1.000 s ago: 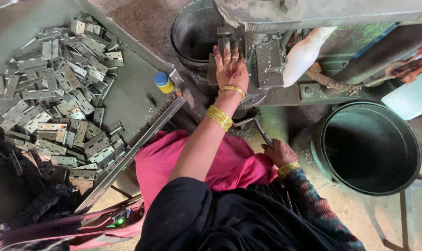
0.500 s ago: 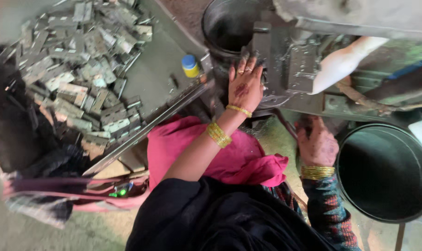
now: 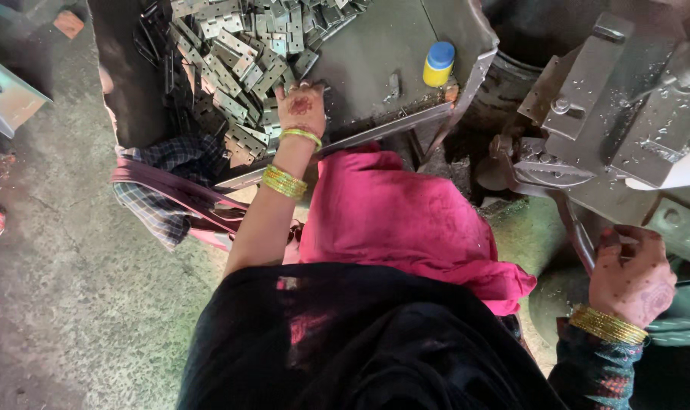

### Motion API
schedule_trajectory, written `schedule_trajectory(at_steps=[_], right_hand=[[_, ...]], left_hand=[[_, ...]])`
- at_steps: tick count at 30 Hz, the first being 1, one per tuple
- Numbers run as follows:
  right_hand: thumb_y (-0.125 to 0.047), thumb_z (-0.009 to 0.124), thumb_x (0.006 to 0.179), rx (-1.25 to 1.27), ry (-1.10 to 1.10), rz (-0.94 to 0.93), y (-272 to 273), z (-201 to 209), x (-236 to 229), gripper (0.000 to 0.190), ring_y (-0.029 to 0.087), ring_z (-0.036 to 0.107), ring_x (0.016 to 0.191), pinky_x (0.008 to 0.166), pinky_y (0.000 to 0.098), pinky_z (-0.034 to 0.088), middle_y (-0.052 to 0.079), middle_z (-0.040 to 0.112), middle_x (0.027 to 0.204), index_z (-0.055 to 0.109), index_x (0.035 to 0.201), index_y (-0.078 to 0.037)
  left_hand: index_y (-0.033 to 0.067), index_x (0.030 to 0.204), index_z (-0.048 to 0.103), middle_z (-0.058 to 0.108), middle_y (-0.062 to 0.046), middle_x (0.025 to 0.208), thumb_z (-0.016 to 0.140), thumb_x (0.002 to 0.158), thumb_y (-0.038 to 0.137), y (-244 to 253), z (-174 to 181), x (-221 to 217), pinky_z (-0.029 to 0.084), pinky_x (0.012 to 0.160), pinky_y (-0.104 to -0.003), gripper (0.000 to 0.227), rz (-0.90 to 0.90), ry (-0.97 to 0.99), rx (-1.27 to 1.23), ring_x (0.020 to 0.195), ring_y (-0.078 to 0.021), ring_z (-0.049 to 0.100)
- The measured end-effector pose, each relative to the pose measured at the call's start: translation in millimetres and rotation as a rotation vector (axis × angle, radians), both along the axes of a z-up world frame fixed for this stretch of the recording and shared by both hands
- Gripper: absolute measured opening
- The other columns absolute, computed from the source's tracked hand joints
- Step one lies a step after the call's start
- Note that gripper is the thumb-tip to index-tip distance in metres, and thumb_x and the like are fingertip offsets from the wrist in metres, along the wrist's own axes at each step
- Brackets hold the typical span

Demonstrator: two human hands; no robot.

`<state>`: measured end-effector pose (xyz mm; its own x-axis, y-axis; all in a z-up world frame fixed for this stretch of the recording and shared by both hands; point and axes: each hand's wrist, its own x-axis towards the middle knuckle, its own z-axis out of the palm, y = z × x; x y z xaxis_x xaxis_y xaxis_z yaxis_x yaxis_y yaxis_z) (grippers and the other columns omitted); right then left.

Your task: The person repeatedly picks up metal hinge pieces from a pile, places them into a press machine, and operates the lever to process each piece. The processed pieces are then dropped into a bucket below.

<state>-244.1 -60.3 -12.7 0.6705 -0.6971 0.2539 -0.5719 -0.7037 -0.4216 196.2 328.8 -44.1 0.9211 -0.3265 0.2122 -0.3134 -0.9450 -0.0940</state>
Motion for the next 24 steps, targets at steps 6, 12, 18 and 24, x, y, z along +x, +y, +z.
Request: schedule_trajectory(at_steps=[6, 12, 18, 24], right_hand=[[-0.02, 0.069, 0.108, 0.05, -0.038, 0.003, 5.0, 9.2, 3.1, 0.012, 0.035, 0.073, 0.094, 0.087, 0.0456, 0.055, 0.013, 0.076, 0.1, 0.07, 0.11, -0.008], [-0.022, 0.07, 0.108, 0.027, -0.091, -0.002, 17.9, 16.8, -1.9, 0.017, 0.036, 0.072, 0.095, 0.086, 0.0471, 0.054, 0.013, 0.076, 0.104, 0.07, 0.118, -0.008], [-0.019, 0.068, 0.104, 0.043, -0.03, -0.035, 28.5, 26.2, 8.3, 0.013, 0.036, 0.073, 0.093, 0.084, 0.0474, 0.054, 0.011, 0.077, 0.103, 0.069, 0.114, -0.011], [-0.024, 0.07, 0.106, 0.083, -0.031, -0.035, 27.8, 31.1, 7.7, 0.016, 0.035, 0.072, 0.091, 0.081, 0.0472, 0.054, 0.01, 0.077, 0.101, 0.072, 0.117, -0.012]], left_hand=[[0.0167, 0.118, 0.072, 0.07, -0.01, 0.123, 0.066, 0.091, 0.031, -63.9, -4.6, 25.7, 0.045, 0.108, -0.047, 0.031, -0.115, 0.127, -0.18, 0.119, -0.0307, 0.064], [0.0126, 0.125, 0.065, 0.064, -0.014, 0.129, 0.082, 0.077, 0.029, -82.8, 15.4, 13.1, 0.047, 0.099, -0.051, 0.053, -0.128, 0.205, -0.201, 0.119, -0.0337, 0.06], [0.0131, 0.127, 0.064, 0.063, -0.016, 0.129, 0.086, 0.077, 0.032, -73.0, 29.3, -12.9, 0.05, 0.103, -0.046, 0.058, -0.124, 0.171, -0.222, 0.123, -0.0358, 0.059], [0.0113, 0.128, 0.062, 0.063, -0.016, 0.126, 0.086, 0.076, 0.037, -53.4, 17.6, -16.7, 0.049, 0.098, -0.048, 0.063, 0.079, 0.231, -0.162, 0.12, -0.0364, 0.06]])
